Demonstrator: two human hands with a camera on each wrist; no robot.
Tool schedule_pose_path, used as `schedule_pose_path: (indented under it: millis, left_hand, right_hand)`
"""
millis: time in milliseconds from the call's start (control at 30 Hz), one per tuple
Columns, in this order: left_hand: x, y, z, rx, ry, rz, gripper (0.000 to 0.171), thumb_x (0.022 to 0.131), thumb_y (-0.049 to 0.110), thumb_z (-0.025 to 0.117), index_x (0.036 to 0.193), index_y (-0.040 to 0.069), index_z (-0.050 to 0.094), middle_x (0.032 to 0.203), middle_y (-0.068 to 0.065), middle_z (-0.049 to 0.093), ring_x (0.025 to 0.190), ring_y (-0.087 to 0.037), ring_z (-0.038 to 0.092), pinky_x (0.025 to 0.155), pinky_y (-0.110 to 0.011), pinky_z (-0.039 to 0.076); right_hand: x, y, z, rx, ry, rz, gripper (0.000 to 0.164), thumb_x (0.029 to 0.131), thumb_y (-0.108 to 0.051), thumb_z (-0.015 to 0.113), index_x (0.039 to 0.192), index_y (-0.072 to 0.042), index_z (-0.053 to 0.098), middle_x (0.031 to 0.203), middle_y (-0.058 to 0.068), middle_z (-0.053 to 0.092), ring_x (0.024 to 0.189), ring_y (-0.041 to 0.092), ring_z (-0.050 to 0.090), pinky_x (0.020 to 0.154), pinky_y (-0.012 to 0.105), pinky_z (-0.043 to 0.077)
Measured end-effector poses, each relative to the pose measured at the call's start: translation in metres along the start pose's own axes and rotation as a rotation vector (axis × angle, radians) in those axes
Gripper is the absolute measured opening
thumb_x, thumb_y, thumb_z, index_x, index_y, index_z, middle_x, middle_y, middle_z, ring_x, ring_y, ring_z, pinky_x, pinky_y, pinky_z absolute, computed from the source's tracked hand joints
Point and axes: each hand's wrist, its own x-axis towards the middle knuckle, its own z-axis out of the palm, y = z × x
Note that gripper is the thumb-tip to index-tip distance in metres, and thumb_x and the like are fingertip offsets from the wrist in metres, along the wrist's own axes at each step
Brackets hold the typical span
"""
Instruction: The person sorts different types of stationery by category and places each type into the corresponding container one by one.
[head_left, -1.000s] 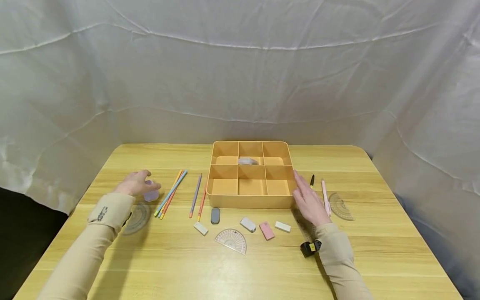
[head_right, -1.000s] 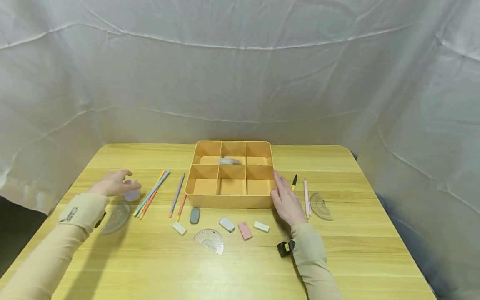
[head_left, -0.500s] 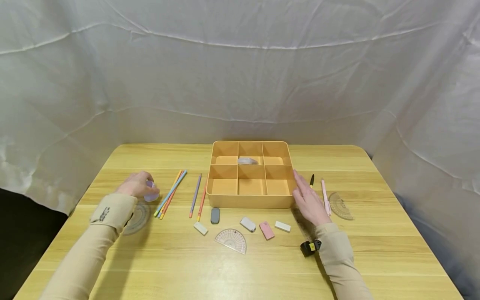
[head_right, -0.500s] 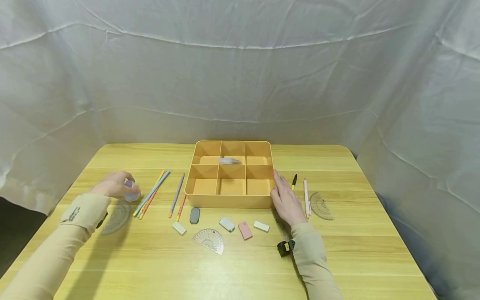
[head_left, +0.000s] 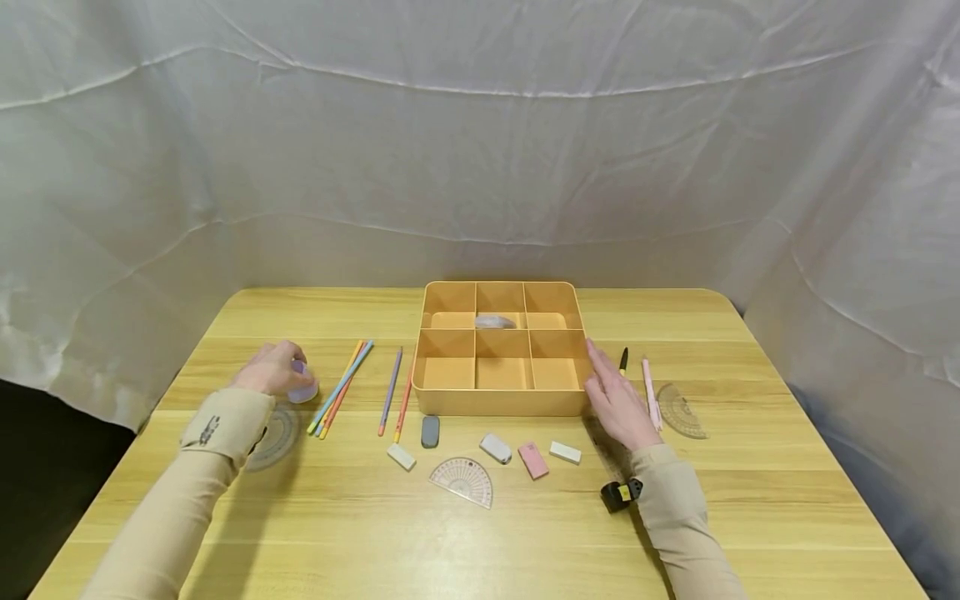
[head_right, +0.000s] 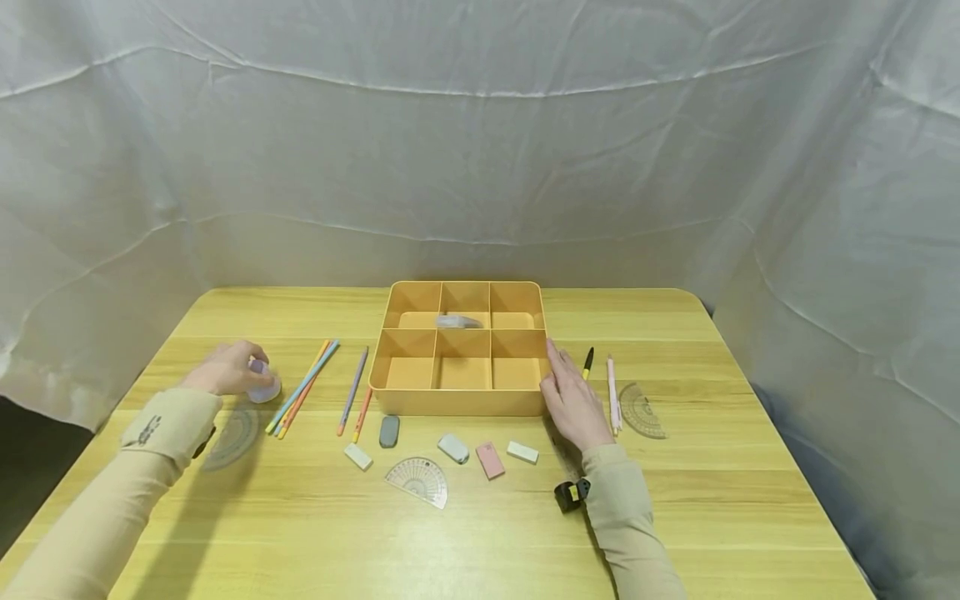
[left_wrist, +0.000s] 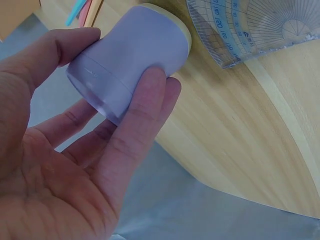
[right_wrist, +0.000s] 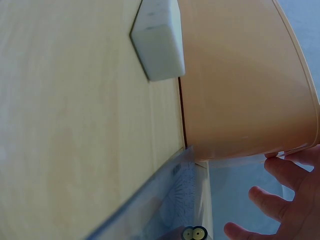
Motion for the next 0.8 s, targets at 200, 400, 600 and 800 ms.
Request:
schedule_pose_path:
  millis: [200,400,600,800]
  left_hand:
    - [0.001,0.003,0.0,-0.003,0.007,-0.002,0.049,0.087,0.015,0.069,0.123,-0.016,0.057,0.122,-0.038,0.061,0.106,-0.048,0.063,0.082,-0.05,0.056]
    - [0.002,0.013,-0.003,0.01,0.028,0.005,0.052,0.086,0.018,0.071,0.124,-0.015,0.057,0.12,-0.037,0.062,0.105,-0.048,0.064,0.083,-0.052,0.055]
    - [0.004,0.02,-0.005,0.031,0.06,0.005,0.053,0.085,0.021,0.066,0.127,-0.012,0.057,0.124,-0.037,0.061,0.11,-0.052,0.061,0.086,-0.059,0.053]
    - [0.006,0.03,-0.004,0.06,0.096,0.039,0.049,0.089,0.019,0.061,0.127,-0.011,0.056,0.126,-0.038,0.06,0.112,-0.053,0.06,0.089,-0.061,0.053]
  right_hand:
    - [0.0,0.0,0.0,0.0,-0.004,0.005,0.06,0.105,-0.017,0.031,0.163,-0.014,0.015,0.165,0.023,0.026,0.151,0.045,0.027,0.117,0.066,0.03]
    - [-0.001,0.0,0.0,-0.001,0.0,0.003,0.059,0.105,-0.017,0.032,0.162,-0.01,0.017,0.164,0.024,0.026,0.15,0.046,0.029,0.116,0.067,0.03]
    - [-0.001,0.0,0.0,-0.004,0.002,0.006,0.059,0.105,-0.017,0.032,0.162,-0.012,0.016,0.164,0.024,0.025,0.149,0.047,0.03,0.116,0.067,0.031]
    - [-0.001,0.0,0.0,-0.002,-0.003,0.005,0.06,0.106,-0.018,0.032,0.163,-0.015,0.015,0.165,0.022,0.024,0.15,0.045,0.029,0.117,0.066,0.03]
